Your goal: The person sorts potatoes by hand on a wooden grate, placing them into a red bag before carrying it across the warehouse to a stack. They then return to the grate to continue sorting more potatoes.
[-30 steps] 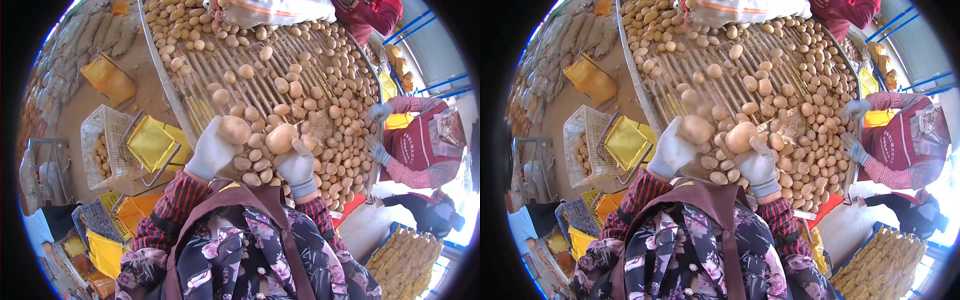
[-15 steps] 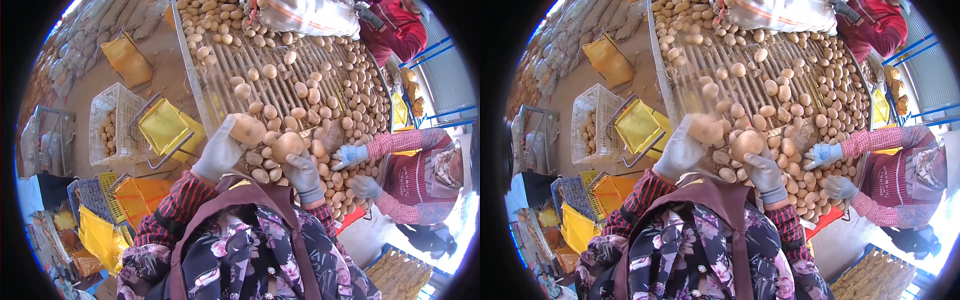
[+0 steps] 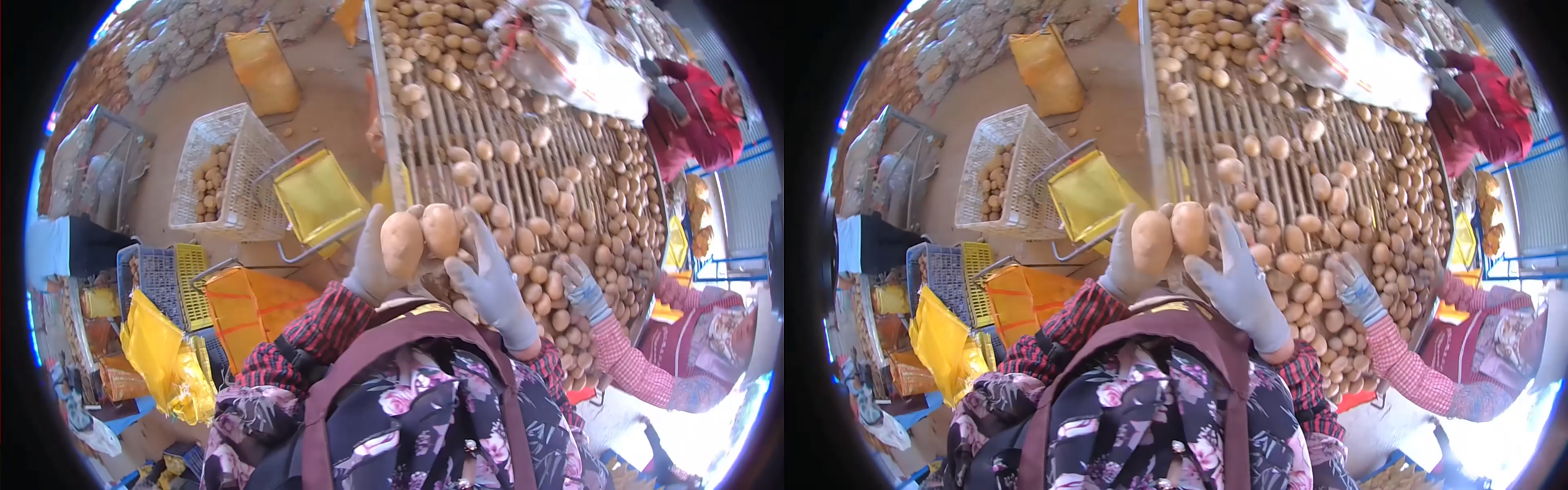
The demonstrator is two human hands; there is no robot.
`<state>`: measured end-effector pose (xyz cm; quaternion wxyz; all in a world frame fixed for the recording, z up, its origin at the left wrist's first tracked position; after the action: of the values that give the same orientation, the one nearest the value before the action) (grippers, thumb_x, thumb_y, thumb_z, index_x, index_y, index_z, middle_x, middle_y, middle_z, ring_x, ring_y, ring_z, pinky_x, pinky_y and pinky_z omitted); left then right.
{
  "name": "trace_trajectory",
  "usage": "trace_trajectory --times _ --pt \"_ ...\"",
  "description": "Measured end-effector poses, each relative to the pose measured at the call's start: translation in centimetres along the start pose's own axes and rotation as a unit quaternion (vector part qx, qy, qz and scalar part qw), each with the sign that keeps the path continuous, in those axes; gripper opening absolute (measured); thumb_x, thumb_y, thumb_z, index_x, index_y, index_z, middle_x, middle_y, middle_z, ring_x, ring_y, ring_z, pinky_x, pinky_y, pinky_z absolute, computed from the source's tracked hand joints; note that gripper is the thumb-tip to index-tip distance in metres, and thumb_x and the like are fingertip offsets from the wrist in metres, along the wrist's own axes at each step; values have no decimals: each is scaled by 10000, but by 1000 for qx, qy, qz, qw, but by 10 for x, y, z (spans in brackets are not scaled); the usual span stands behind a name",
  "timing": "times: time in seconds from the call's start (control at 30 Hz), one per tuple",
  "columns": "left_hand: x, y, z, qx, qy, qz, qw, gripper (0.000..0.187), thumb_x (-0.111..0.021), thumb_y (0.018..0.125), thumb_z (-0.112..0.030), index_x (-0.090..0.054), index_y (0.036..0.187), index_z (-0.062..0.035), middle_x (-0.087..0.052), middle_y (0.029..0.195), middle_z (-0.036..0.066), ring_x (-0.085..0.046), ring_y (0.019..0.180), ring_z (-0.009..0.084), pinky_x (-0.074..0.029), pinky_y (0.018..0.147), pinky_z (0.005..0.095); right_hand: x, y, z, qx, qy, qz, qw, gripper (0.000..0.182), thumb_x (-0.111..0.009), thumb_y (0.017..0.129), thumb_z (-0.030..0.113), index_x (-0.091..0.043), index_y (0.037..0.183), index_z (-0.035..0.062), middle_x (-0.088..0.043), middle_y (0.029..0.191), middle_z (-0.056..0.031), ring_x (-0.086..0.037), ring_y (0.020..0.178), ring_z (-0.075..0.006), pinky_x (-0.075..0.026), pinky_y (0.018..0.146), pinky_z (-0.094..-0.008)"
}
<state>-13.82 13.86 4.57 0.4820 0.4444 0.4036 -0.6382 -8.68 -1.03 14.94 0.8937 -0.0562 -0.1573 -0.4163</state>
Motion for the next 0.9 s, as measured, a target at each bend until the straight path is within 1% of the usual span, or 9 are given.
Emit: trace_trajectory --times 0.27,0.4,0.43,0.5,0.63,0.67,0.7,0.73,0.9 --pt "7 -55 -128 -195 176 -176 949 578 -446 986 -564 -516 1369 -137 -500 1451 122 -456 1351 301 -317 1145 582 34 5 -75 -134 99 -95 981 413 -646 926 124 -557 1315 19 -639 1093 -54 -609 845 -94 -492 693 -235" --pt "75 -78 -256 -189 419 -331 824 433 -531 1001 -370 -570 1294 -54 -624 1264 86 -617 1132 218 -508 971 382 35 29 -95 -107 -48 -131 984 413 -677 904 235 -595 1265 52 -634 1169 -144 -625 1026 -242 -509 842 -325" --pt "70 -60 -272 -175 428 -316 829 433 -531 1001 -370 -570 1294 -54 -624 1264 86 -617 1132 218 -508 971 382 34 43 -97 -104 -54 -151 981 413 -677 904 235 -595 1265 52 -634 1169 -144 -625 1026 -242 -509 842 -325" --pt "21 -24 -277 -179 743 -296 572 332 -579 981 -186 -582 1263 -10 -646 1152 54 -622 1061 155 -518 892 295 33 65 -92 -7 -287 -159 945 468 -667 878 264 -580 1295 70 -588 1255 -177 -550 1170 -332 -448 971 -418" --pt "-85 130 -200 -176 789 -124 576 303 -596 949 -102 -616 1221 31 -659 1109 76 -616 1013 143 -481 893 277 14 61 -121 -23 -479 -149 865 552 -648 842 284 -546 1348 88 -507 1379 -189 -426 1320 -407 -329 1088 -534" --pt "-116 169 -177 -183 875 -48 446 325 -608 940 -125 -620 1231 20 -661 1126 95 -619 1037 167 -473 918 295 14 54 -120 -33 -453 -153 878 566 -645 839 279 -537 1361 91 -504 1390 -185 -429 1323 -403 -325 1085 -549" --pt "-110 212 -170 -174 844 -15 506 323 -628 923 -147 -635 1210 2 -659 1121 116 -622 1057 207 -476 929 319 13 44 -119 -45 -427 -156 890 579 -642 835 274 -528 1374 94 -500 1402 -182 -432 1327 -399 -321 1081 -564" --pt "-139 242 -142 -214 894 64 389 344 -646 909 -157 -628 1221 -13 -652 1132 127 -620 1067 247 -481 921 341 10 32 -122 -59 -382 -160 908 568 -642 835 281 -540 1359 87 -498 1408 -184 -431 1330 -398 -324 1081 -559" --pt "-199 378 -63 -386 858 174 292 385 -669 859 -179 -615 1210 -30 -634 1173 151 -603 1078 328 -477 925 423 -6 -26 -154 -68 -326 -204 921 498 -675 827 226 -596 1282 42 -583 1322 -184 -475 1312 -390 -366 1095 -495"
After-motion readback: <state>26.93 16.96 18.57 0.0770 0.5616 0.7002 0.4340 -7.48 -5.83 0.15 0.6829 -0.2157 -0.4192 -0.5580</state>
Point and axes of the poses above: each hand's wrist, its own y-axis towards the middle knuckle, its own x-axis out of the back of the hand, z = x × y, the point moved 5 cm from there along y, towards the middle knuckle
